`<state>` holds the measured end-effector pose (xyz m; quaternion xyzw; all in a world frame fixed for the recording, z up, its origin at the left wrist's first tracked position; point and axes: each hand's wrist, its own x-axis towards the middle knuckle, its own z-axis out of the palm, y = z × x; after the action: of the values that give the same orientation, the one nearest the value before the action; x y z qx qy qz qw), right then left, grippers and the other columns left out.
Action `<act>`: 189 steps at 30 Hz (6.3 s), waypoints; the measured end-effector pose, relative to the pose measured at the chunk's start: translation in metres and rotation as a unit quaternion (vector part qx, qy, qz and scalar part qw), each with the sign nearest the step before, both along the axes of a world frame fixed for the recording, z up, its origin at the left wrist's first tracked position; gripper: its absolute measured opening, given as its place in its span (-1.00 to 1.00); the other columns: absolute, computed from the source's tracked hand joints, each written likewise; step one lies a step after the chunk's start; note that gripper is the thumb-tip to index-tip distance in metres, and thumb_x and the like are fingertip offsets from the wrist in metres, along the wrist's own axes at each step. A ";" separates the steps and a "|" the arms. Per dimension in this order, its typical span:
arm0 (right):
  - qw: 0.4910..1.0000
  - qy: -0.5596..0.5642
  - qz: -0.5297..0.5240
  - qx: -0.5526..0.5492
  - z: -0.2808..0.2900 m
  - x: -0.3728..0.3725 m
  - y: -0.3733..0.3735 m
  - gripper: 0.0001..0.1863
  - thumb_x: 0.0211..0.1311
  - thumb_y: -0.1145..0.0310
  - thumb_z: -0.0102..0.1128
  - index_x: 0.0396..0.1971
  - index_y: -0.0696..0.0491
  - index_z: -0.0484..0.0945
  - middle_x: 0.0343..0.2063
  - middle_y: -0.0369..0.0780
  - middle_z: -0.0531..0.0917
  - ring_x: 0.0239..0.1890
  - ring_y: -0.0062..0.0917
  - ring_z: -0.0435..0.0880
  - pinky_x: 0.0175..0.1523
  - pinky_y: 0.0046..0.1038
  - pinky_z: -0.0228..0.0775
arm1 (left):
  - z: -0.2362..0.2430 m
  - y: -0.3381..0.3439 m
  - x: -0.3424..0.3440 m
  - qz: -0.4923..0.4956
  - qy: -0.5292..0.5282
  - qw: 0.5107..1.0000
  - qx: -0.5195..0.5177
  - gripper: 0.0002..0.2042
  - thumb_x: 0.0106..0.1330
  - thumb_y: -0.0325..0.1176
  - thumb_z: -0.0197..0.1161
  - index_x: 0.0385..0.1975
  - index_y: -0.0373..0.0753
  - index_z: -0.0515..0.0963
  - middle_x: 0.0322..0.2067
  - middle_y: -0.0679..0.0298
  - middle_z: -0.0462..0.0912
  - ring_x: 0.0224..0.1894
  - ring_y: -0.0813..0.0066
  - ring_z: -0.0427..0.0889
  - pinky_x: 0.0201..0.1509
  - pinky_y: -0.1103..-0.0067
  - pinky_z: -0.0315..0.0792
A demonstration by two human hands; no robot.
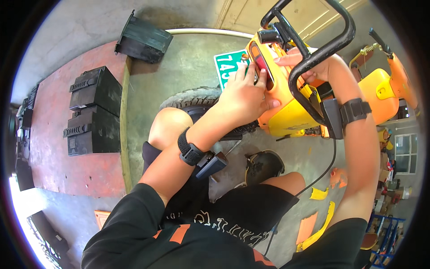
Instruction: The recorder is repairing a yellow electric scooter, specifically working on the rear storage and frame components using a power drill.
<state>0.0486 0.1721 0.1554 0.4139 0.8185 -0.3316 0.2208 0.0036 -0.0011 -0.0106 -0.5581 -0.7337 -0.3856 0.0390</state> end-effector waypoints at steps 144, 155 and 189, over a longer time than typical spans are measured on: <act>0.838 0.248 -0.371 0.315 -0.284 0.470 -0.028 -0.63 0.30 0.21 0.12 -0.06 0.16 0.61 -0.17 0.02 0.69 -0.06 -0.16 0.67 0.05 -0.28 0.48 | 0.039 0.048 0.041 -0.004 -0.240 0.938 0.250 -0.59 0.40 -0.26 -0.04 -0.01 -0.51 0.53 -0.02 0.02 0.62 0.04 0.28 0.59 0.16 0.47 0.38; 0.895 0.206 -0.377 0.118 -0.302 0.467 -0.030 -0.63 0.32 0.22 0.10 -0.04 0.18 0.60 -0.25 -0.05 0.72 -0.19 -0.32 0.70 -0.07 -0.35 0.50 | 0.035 0.056 0.046 -0.003 -0.295 0.911 0.288 -0.59 0.40 -0.22 -0.10 -0.13 -0.45 0.56 -0.25 0.11 0.68 -0.35 0.45 0.59 -0.31 0.61 0.40; 0.964 -0.045 -0.212 0.157 -0.552 0.385 -0.081 -0.76 0.22 0.39 0.10 -0.14 -0.03 0.64 -0.11 -0.06 0.65 -0.03 -0.14 0.63 0.06 -0.20 0.50 | 0.027 0.058 0.044 0.000 -0.245 0.925 0.292 -0.50 0.43 -0.11 -0.24 -0.13 -0.41 0.57 -0.39 0.22 0.63 -0.45 0.61 0.50 -0.46 0.69 0.28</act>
<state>0.4334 0.0914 -0.3967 0.6217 0.7434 -0.2187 0.1143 0.0478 0.0566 0.0164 -0.4100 -0.5757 -0.7072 0.0194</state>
